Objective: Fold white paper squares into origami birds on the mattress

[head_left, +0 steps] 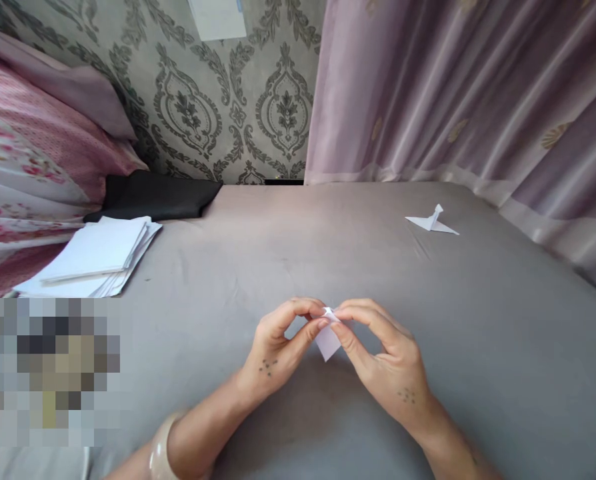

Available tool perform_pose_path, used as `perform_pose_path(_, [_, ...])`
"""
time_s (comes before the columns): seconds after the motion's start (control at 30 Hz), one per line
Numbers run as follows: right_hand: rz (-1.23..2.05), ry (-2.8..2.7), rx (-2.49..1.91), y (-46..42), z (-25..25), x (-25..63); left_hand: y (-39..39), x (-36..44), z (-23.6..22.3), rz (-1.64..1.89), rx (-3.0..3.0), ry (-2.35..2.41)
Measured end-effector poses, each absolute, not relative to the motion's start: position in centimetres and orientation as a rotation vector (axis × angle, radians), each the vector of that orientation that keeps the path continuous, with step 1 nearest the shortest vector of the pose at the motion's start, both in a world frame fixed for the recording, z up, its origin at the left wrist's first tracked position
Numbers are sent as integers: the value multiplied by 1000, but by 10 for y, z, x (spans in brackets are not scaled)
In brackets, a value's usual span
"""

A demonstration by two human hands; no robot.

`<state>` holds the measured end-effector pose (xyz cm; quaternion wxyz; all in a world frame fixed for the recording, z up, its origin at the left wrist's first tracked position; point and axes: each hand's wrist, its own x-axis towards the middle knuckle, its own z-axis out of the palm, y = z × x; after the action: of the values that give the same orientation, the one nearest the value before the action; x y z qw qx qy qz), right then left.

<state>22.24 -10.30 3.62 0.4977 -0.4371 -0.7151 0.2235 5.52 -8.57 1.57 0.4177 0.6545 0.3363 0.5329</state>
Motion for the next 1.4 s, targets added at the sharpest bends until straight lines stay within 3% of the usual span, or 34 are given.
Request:
perform_pose_path(0.8, [544, -1761, -1059, -104, 41, 220, -83, 51, 30, 1223, 1527, 813])
perform_pose_path(1.4, [828, -1536, -1165, -107, 35, 219, -90, 57, 25, 1270, 1405, 700])
